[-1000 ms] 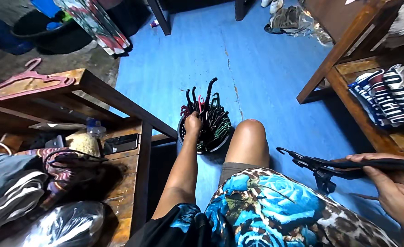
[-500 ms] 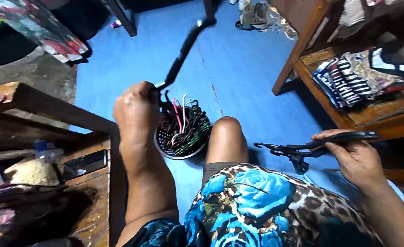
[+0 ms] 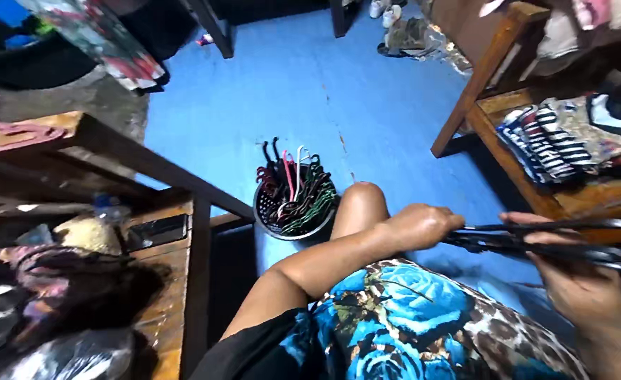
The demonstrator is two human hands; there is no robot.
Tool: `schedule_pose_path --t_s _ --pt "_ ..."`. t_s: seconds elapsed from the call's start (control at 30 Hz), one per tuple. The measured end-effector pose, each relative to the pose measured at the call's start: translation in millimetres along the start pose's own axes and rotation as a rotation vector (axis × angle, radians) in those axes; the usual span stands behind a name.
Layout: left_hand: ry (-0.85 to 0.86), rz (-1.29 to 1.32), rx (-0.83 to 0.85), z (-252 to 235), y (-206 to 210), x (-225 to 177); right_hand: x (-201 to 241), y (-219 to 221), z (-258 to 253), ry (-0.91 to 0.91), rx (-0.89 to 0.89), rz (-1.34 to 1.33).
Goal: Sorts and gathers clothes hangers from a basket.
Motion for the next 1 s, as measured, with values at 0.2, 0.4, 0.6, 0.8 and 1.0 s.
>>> schedule_pose_path --t_s 0.2,0.4,0.6,0.8,1.0 --pt "0.011 0.070 0.111 7 7 8 -7 10 -3 -0.006 0.054 -0.001" --pt "-0.131 0.091 0.032 35 -31 41 -12 12 -10 -0.031 0.084 0.027" --pt "-1.115 0.073 -0.203 172 -57 247 -17 -3 -8 -0.002 0.057 0.084" --pt "-1.590 0.025 -0.435 283 -22 340 -22 0 -10 0.011 0.089 0.097" --pt "-1.636 -0.001 -0.388 284 -19 373 -27 3 -13 0.042 0.097 0.096"
Point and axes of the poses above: each hand's wrist, its own z-axis away from the middle knuckle, its own y-axis out of the palm, x = y × z, the point moved 7 cm from there along -z, towards the middle knuckle, and after that the axes turned 14 degrees about -z, right-handed, at the moved point
